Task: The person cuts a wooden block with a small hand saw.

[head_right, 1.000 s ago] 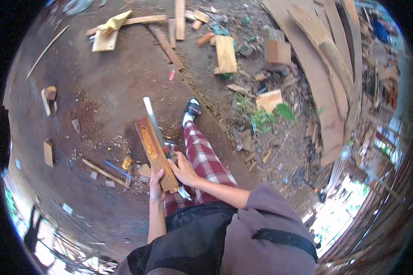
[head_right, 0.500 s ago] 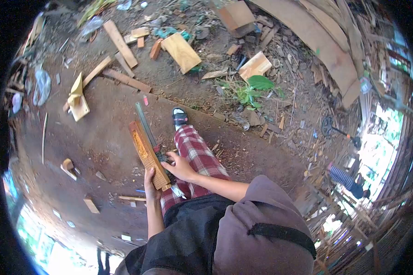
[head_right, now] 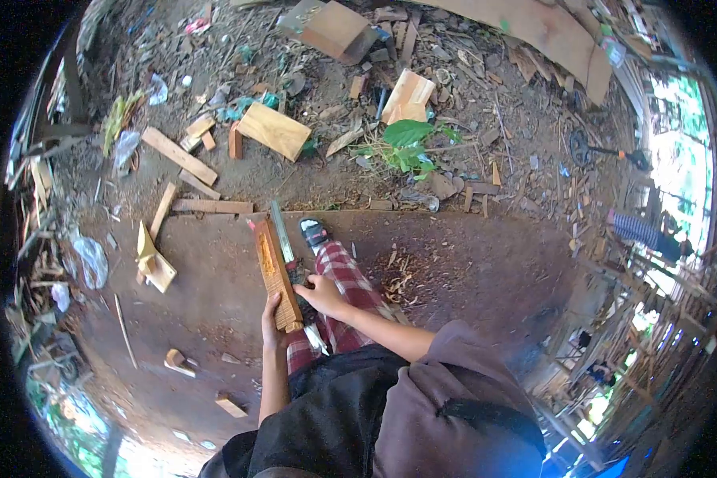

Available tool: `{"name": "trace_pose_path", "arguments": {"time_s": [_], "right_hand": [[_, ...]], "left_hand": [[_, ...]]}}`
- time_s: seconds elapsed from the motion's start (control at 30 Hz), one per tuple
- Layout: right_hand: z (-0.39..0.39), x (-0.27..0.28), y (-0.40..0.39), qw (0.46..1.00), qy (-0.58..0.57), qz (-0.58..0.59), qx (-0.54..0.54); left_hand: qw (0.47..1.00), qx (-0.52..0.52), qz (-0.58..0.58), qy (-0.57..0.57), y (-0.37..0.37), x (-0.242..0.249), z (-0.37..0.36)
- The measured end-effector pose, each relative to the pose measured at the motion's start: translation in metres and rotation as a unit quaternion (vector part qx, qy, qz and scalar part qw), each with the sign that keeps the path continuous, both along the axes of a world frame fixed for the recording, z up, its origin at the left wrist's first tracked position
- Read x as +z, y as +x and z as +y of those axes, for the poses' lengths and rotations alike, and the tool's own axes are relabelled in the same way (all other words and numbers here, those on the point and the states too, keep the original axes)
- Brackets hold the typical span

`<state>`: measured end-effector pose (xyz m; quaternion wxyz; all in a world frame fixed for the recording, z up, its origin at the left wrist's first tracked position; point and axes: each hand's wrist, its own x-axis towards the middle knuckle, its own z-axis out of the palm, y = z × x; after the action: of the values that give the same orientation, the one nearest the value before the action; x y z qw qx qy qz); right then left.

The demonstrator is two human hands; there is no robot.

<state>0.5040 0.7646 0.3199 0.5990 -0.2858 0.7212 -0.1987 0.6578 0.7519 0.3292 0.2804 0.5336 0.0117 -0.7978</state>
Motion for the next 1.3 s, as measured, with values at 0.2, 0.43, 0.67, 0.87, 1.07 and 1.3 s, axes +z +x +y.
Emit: {"name": "trace_pose_path", "arguments": {"time_s": [0.2, 0.43, 0.67, 0.87, 1.07, 1.3], "right_hand": [[0.015, 0.007, 0.006, 0.998, -0.010, 0.036, -0.059], [0.024, 0.011, 0.004, 0.989, -0.014, 0.040, -0.140], [0.050, -0.018, 0.016, 0.974, -0.027, 0.036, -0.223], [0.075, -0.017, 0.018, 0.967, -0.045, 0.026, -0.249], [0.093, -0.004, 0.004, 0.930, -0.055, 0.008, -0.362], [0.118, -0.022, -0.016, 0.897, -0.011, -0.030, -0.440]], "left_hand": [[0.996, -0.041, 0.034, 0.076, 0.014, -0.006, -0.007], [0.996, -0.086, 0.019, 0.017, 0.034, -0.014, -0.010], [0.990, -0.104, -0.008, 0.091, 0.060, -0.049, -0.005], [0.976, -0.187, -0.014, 0.110, 0.051, -0.121, -0.020], [0.936, -0.335, 0.006, -0.108, -0.104, -0.158, -0.122], [0.791, -0.389, -0.362, -0.304, -0.267, -0.114, -0.211]]}}
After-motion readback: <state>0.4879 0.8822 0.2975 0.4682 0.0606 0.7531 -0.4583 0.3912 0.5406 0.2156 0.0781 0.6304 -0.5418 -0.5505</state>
